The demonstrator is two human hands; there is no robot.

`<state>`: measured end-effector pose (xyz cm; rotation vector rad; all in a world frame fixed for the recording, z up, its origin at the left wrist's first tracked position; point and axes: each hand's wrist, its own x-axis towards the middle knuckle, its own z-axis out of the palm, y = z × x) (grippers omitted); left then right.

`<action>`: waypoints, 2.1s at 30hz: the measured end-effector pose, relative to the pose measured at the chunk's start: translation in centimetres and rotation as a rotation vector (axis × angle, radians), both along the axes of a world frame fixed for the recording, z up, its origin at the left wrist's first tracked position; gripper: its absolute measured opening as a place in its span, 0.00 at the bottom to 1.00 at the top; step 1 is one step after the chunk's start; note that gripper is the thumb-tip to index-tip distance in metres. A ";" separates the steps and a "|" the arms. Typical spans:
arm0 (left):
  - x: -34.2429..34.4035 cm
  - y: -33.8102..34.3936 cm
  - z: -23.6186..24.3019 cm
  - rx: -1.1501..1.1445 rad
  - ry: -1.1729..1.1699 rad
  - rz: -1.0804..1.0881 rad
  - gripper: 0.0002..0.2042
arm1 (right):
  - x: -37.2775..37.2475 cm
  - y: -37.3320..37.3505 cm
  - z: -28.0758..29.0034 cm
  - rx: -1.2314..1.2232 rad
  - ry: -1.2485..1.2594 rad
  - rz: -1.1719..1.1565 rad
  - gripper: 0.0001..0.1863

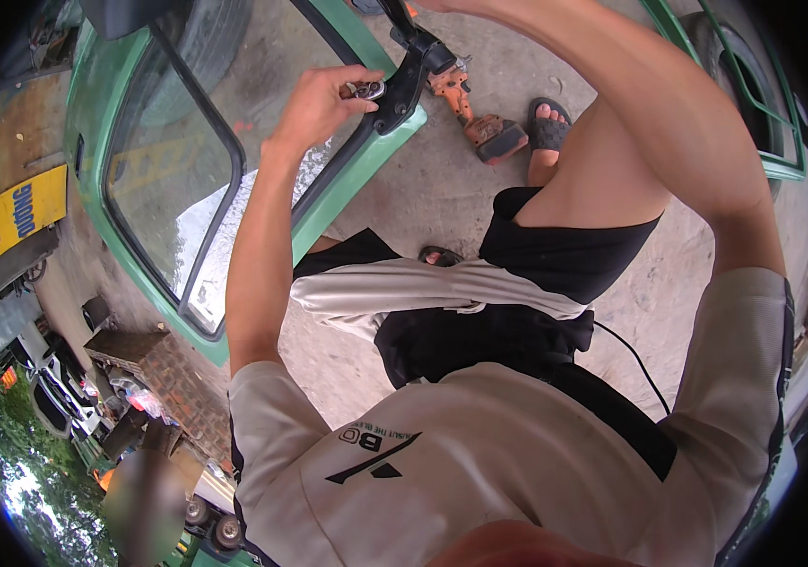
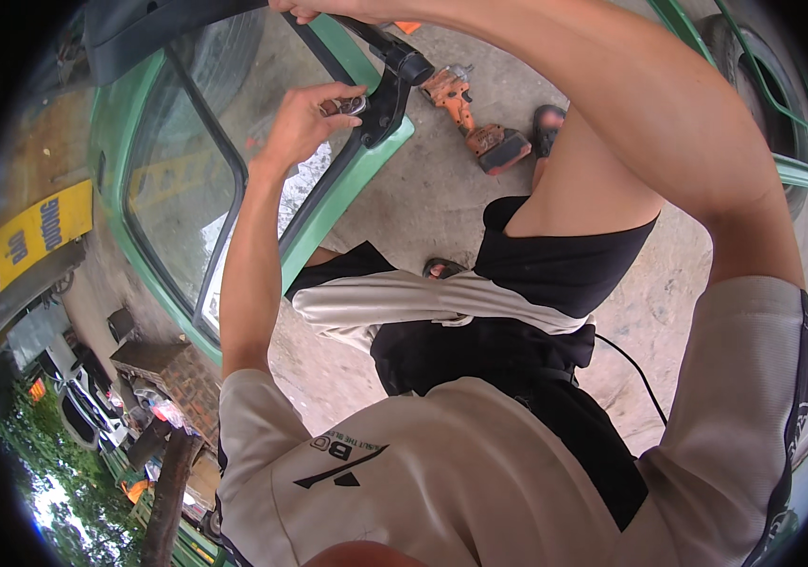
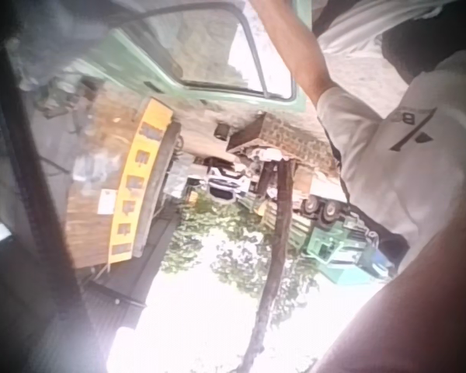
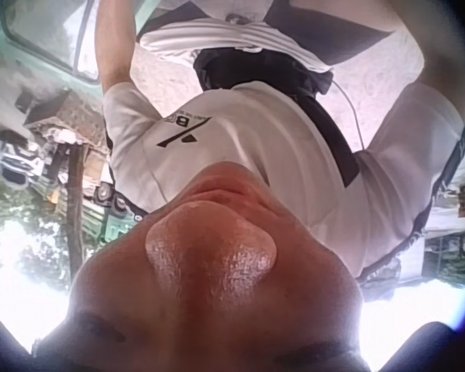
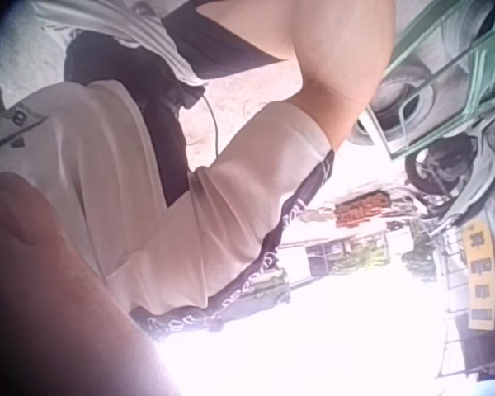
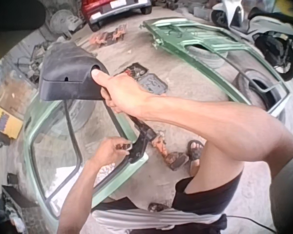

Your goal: The person prepares a side mirror assembly and then attaches it to a green truck door lying on the ground by tightening bolts with a wrench.

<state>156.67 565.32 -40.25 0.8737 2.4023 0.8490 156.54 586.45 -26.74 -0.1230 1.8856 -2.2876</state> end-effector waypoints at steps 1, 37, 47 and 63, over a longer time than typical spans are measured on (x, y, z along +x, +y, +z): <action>0.1 -0.2 -0.2 -0.003 0.003 -0.001 0.20 | -0.1 -0.1 0.1 -0.003 0.003 -0.001 0.31; -2.4 0.4 0.6 -0.079 -0.127 -0.145 0.16 | -0.8 0.4 -0.9 0.083 -0.043 -0.128 0.33; -3.6 0.4 0.2 -0.198 0.032 -0.391 0.16 | 0.1 -0.5 0.3 0.081 -0.069 -0.132 0.32; -1.5 -0.2 0.8 -0.099 0.164 -0.363 0.19 | -0.2 -1.6 -1.3 0.156 0.093 -0.252 0.33</action>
